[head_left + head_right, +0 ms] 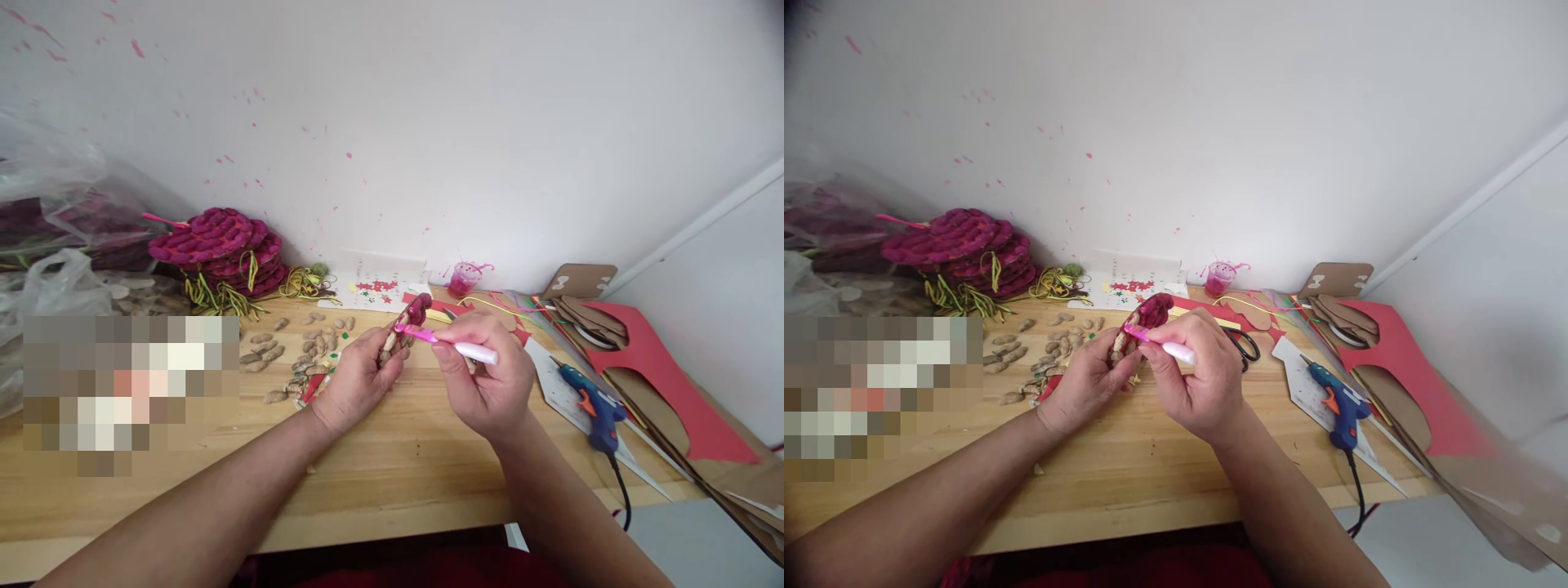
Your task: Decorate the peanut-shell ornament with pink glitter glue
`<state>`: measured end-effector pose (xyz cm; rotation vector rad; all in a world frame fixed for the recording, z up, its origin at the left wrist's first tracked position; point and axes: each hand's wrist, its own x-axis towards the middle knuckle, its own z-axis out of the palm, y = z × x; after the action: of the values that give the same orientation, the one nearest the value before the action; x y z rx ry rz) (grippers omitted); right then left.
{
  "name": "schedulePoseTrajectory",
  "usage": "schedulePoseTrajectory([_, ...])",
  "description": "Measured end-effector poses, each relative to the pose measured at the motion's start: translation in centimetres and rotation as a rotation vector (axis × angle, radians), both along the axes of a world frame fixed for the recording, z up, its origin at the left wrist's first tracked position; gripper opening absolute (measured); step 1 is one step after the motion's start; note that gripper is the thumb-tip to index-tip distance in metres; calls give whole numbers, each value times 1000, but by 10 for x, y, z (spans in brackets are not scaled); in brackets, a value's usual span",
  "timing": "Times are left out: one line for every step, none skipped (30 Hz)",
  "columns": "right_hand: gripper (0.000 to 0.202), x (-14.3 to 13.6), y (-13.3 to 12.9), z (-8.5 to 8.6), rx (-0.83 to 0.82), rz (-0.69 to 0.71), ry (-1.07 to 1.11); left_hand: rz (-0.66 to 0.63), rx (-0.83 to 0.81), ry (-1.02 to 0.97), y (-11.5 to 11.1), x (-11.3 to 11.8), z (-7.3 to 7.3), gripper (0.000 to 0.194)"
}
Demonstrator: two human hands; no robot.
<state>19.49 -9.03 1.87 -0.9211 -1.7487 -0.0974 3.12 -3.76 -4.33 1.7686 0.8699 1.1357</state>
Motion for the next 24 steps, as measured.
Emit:
schedulePoseTrajectory([23, 0, 0, 0, 13, -9, 3, -3, 12, 7, 0, 0, 0, 23])
schedulePoseTrajectory([24, 1, 1, 0, 23, -13, 1, -7, 21, 10, 1, -1, 0, 24])
schedulePoseTrajectory([25, 1, 1, 0, 27, -12, -7, -8, 26, 10, 1, -1, 0, 24])
schedulePoseTrajectory([25, 2, 1, 0, 28, -7, -19, -6, 29, 8, 1, -1, 0, 25])
schedulePoseTrajectory([26, 2, 1, 1, 27, 1, -31, -2, 32, 5, 1, -1, 1, 24])
schedulePoseTrajectory([26, 2, 1, 1, 24, 12, -44, 4, 34, 3, 1, -1, 1, 24])
schedulePoseTrajectory([26, 1, 1, 1, 22, 20, -54, 8, 35, 5, 1, -1, 1, 22])
schedulePoseTrajectory([26, 1, 1, 1, 23, 24, -61, 12, 38, 10, 2, -1, 1, 21])
schedulePoseTrajectory([26, 1, 1, 2, 25, 26, -64, 15, 43, 14, 2, -1, 1, 20])
schedulePoseTrajectory([26, 1, 1, 2, 30, 24, -64, 17, 49, 17, 2, -1, 1, 19])
schedulePoseTrajectory([26, 0, 1, 2, 37, 19, -63, 16, 52, 19, 2, -1, 1, 18])
schedulePoseTrajectory([26, 0, 1, 2, 45, 11, -62, 15, 52, 16, 3, -1, 1, 17])
schedulePoseTrajectory([26, 0, 1, 2, 52, 4, -63, 14, 47, 10, 3, -1, 0, 17])
schedulePoseTrajectory([26, 0, 1, 1, 57, 2, -68, 13, 40, 4, 3, -1, 0, 16])
schedulePoseTrajectory([25, 1, 1, 1, 61, 5, -75, 13, 37, 4, 3, -1, -1, 15])
schedulePoseTrajectory([25, 1, 2, 1, 65, 12, -82, 14, 43, 12, 4, -1, -1, 13])
schedulePoseTrajectory([25, 1, 2, 1, 70, 18, -88, 16, 63, 28, 4, -1, -2, 10])
schedulePoseTrajectory([24, 2, 2, 1, 79, 20, -89, 15, 91, 53, 4, -2, -2, 8])
schedulePoseTrajectory([23, 2, 2, 2, 87, 18, -88, 11, 124, 81, 4, -2, -3, 7])
schedulePoseTrajectory([22, 2, 2, 2, 94, 12, -86, 6, 155, 107, 4, -2, -3, 7])
schedulePoseTrajectory([21, 2, 3, 2, 97, 10, -86, 3, 180, 125, 4, -2, -4, 8])
schedulePoseTrajectory([21, 1, 3, 2, 95, 13, -89, 2, 197, 136, 4, -2, -4, 8])
schedulePoseTrajectory([20, 1, 3, 2, 89, 22, -95, 4, 210, 142, 4, -2, -4, 9])
schedulePoseTrajectory([19, 1, 2, 2, 82, 31, -102, 7, 219, 144, 4, -2, -5, 10])
